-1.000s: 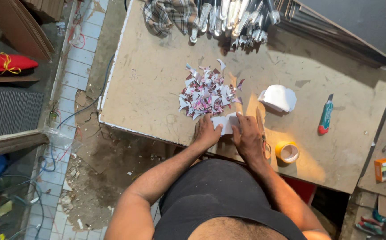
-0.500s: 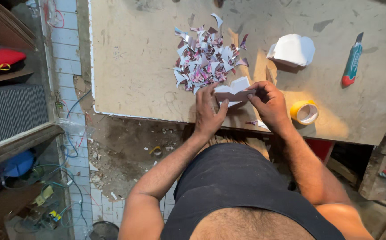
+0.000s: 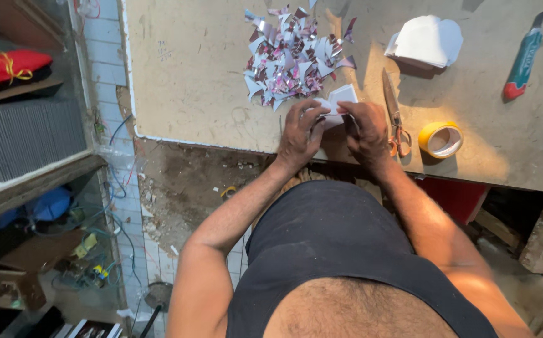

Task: The person uses scissors to cut small pieces of white and purple paper into rounded shapes on a workbench. The person repeatedly picks up paper, cuts along the edges, and places the finished pieces into a growing stack while discarding trimmings.

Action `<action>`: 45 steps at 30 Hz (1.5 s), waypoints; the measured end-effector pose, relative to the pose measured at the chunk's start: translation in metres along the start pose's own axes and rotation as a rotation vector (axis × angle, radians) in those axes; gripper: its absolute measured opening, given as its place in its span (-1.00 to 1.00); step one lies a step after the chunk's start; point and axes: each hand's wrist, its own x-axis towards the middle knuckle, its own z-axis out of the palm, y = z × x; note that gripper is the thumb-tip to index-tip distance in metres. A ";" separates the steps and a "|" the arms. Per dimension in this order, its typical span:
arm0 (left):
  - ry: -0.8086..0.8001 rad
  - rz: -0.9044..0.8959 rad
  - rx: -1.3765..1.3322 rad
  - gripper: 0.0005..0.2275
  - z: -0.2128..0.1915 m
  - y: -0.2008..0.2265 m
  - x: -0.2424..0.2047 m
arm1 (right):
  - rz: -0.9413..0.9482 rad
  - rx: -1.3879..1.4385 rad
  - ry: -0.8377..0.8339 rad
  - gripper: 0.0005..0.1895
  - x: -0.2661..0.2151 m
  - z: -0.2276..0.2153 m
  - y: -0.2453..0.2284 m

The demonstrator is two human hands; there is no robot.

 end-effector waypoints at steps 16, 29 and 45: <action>-0.140 -0.006 0.041 -0.59 -0.007 0.014 0.010 | -0.091 -0.143 -0.048 -0.79 0.005 -0.019 0.006; 0.102 -0.380 -0.868 -0.76 -0.005 0.096 0.049 | 0.550 0.884 0.033 -0.68 0.017 -0.063 -0.080; -0.086 -0.352 -0.676 -0.68 -0.056 0.081 0.051 | 0.692 -0.440 -0.067 -0.71 -0.121 -0.028 0.056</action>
